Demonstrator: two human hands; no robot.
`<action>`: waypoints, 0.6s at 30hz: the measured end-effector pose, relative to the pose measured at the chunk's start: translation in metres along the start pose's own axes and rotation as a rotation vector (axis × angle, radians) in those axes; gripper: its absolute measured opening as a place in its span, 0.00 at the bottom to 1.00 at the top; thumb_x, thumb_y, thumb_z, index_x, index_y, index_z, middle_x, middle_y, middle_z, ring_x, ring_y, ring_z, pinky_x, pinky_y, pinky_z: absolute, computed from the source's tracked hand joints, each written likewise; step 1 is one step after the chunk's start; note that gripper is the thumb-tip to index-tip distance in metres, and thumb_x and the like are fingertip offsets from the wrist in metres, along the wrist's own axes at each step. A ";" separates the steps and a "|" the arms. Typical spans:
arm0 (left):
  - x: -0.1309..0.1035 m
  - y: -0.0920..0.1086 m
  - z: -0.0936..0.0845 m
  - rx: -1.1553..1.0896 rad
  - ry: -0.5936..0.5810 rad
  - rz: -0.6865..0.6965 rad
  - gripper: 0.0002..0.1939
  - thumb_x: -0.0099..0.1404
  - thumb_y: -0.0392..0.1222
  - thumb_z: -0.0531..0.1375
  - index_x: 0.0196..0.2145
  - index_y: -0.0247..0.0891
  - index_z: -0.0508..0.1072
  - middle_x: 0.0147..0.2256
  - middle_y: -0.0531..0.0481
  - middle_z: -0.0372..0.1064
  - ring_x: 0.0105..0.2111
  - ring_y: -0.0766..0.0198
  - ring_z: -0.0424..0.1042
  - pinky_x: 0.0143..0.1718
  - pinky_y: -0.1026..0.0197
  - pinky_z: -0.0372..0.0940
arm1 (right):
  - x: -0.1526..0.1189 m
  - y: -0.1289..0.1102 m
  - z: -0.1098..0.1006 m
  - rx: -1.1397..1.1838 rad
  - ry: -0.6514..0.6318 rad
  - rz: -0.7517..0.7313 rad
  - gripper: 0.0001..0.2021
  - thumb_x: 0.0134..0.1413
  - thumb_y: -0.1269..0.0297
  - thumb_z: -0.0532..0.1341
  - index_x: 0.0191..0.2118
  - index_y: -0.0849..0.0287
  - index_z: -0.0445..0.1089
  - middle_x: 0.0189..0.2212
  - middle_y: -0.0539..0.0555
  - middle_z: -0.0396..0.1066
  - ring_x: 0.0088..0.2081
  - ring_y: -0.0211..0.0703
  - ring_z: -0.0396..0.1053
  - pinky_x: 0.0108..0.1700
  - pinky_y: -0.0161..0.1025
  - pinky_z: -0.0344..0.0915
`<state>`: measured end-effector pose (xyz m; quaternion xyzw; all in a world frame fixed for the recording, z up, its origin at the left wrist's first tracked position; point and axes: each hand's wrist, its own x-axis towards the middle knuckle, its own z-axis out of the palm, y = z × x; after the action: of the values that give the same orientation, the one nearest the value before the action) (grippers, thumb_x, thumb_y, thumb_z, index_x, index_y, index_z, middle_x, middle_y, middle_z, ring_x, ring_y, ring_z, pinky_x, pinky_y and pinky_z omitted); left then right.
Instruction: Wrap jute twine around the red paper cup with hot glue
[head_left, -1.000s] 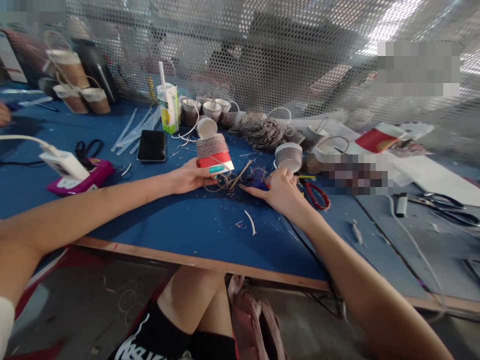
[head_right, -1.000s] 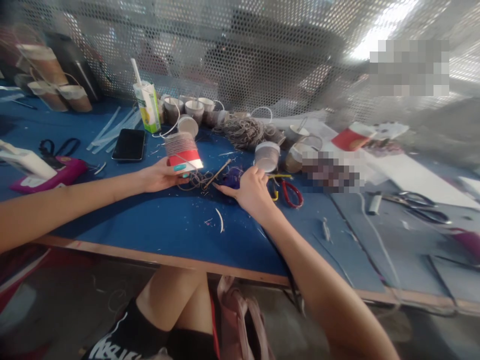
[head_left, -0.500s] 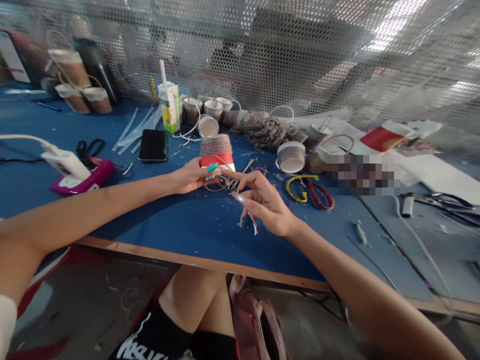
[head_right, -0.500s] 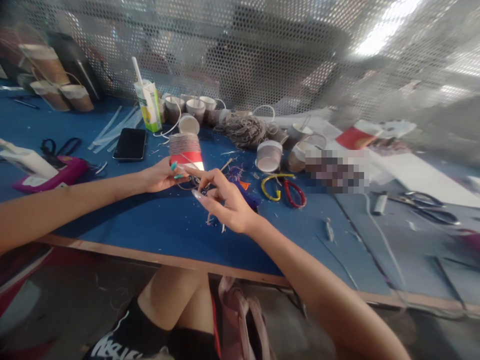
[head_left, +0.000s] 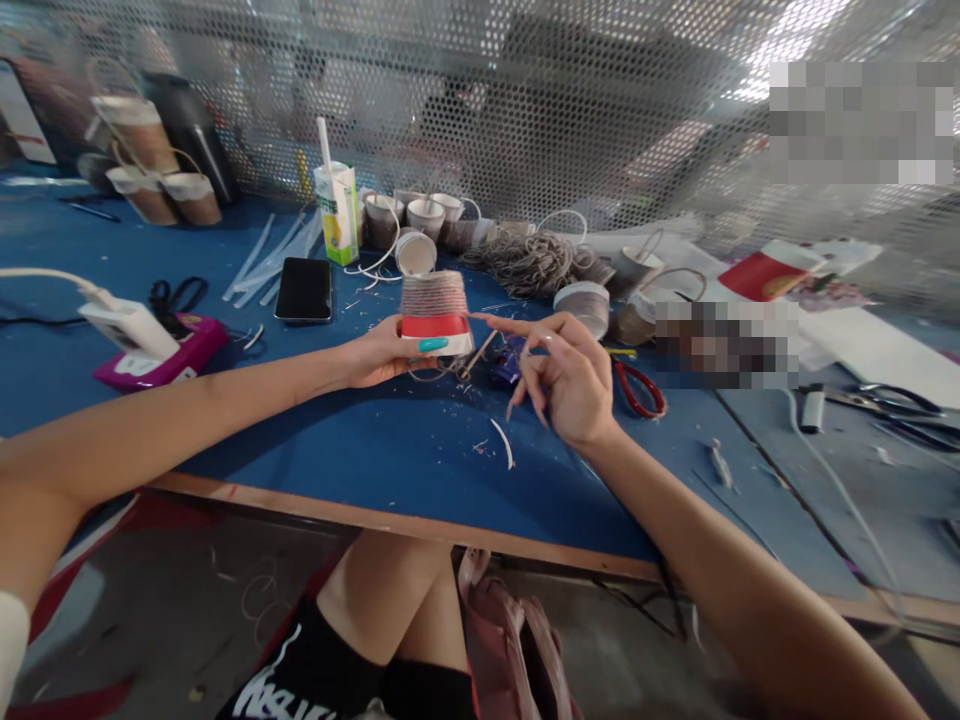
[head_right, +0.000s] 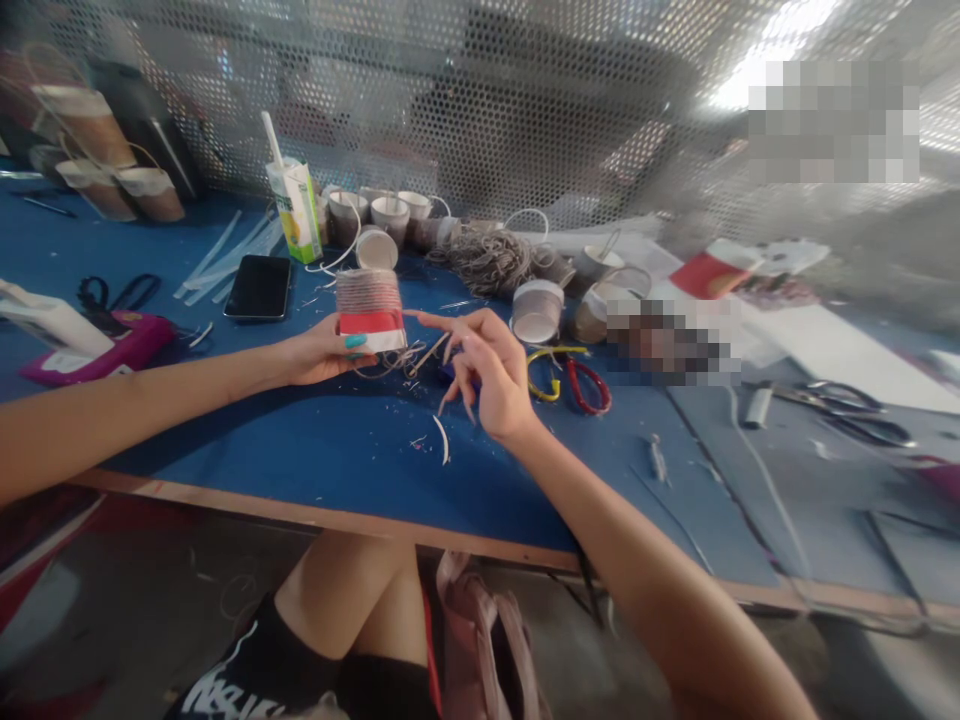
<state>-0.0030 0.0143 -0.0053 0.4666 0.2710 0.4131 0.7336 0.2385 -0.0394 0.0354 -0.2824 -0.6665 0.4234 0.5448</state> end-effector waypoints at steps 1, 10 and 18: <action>0.000 0.000 0.000 -0.001 -0.005 0.002 0.34 0.42 0.40 0.81 0.47 0.35 0.78 0.43 0.46 0.81 0.42 0.61 0.80 0.45 0.62 0.76 | 0.001 0.000 0.000 -0.024 0.072 -0.028 0.15 0.64 0.51 0.61 0.31 0.54 0.62 0.42 0.56 0.85 0.10 0.26 0.50 0.14 0.33 0.62; -0.001 0.001 0.009 0.063 -0.033 0.007 0.30 0.43 0.44 0.82 0.43 0.35 0.80 0.41 0.45 0.82 0.39 0.63 0.80 0.38 0.66 0.73 | -0.010 -0.005 0.008 -0.139 -0.268 0.005 0.13 0.69 0.53 0.61 0.36 0.54 0.63 0.58 0.59 0.79 0.17 0.27 0.60 0.23 0.36 0.70; -0.001 0.000 0.007 0.046 0.000 0.006 0.29 0.45 0.39 0.80 0.45 0.34 0.80 0.40 0.44 0.82 0.40 0.61 0.81 0.44 0.61 0.75 | -0.006 0.001 0.004 -0.078 -0.175 0.037 0.16 0.68 0.48 0.62 0.36 0.53 0.63 0.42 0.54 0.82 0.14 0.28 0.56 0.21 0.37 0.72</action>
<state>0.0019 0.0105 -0.0029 0.4841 0.2788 0.4089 0.7216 0.2358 -0.0457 0.0317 -0.2775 -0.7223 0.4299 0.4653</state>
